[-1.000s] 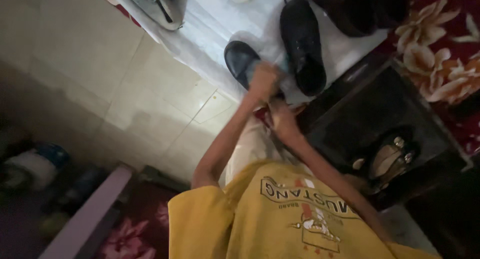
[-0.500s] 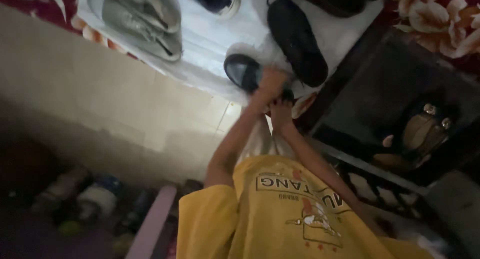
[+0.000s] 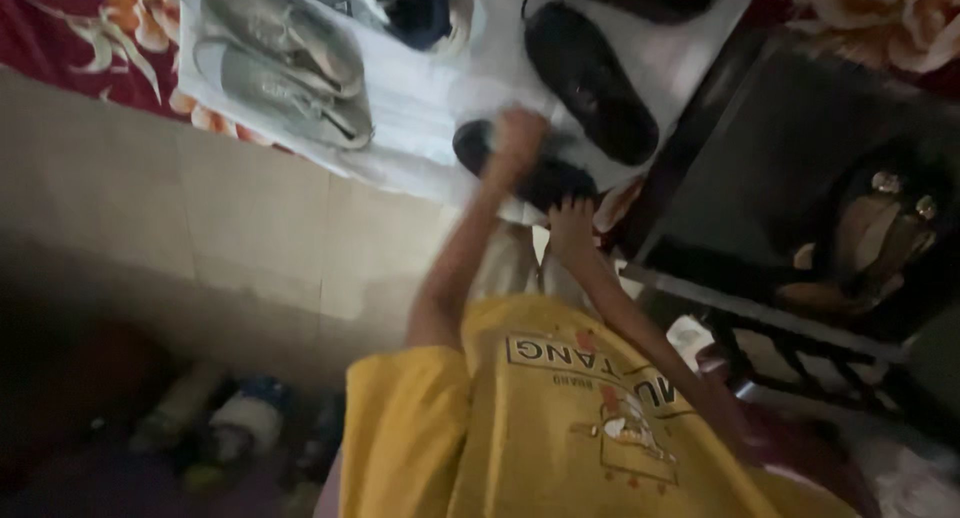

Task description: The person wipes several pairs of shoes lined up on a white cloth using a blue cloth. They handle a pair of black sneakers, a pair of brown loafers, and a pair of grey sneakers, wiping the upper surfaces of each shoe individually.

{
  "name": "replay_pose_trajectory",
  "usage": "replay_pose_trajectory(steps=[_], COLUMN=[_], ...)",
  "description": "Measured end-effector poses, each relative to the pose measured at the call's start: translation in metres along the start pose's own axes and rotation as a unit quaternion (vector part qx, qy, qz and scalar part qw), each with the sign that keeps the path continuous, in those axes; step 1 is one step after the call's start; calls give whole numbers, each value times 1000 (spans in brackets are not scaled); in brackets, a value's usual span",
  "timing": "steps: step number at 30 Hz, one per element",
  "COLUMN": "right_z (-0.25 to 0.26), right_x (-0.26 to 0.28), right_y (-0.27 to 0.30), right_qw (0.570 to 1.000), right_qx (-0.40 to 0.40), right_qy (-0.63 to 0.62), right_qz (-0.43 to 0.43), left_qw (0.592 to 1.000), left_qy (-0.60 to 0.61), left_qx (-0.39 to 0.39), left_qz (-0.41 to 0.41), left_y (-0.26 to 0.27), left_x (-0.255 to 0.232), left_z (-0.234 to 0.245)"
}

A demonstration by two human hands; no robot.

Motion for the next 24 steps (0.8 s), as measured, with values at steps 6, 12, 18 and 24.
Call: replay_pose_trajectory(steps=[6, 12, 18, 24], right_z=[9, 20, 18, 40], right_x=[-4, 0, -4, -12], right_y=[1, -12, -6, -14], right_qw=[998, 989, 997, 988], right_qx=[-25, -125, -69, -135], right_qy=[-58, -44, -6, -59], right_qz=[24, 71, 34, 35], left_qw=[1000, 996, 967, 986], left_qy=[-11, -68, -35, -72], left_qx=[-18, -48, -202, -153], left_qz=[12, 12, 150, 3], left_y=[39, 0, 39, -12], left_x=[-40, -33, 13, -70], left_z=[31, 1, -6, -35])
Point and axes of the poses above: each hand's wrist, its own y-axis away from the middle knuckle, its own z-axis out of the back of the hand, x = y × z, the point moved 2 cm from there along -y, towards the middle knuckle, and after that the axes turned 12 degrees about -z, right-handed, at the moved point
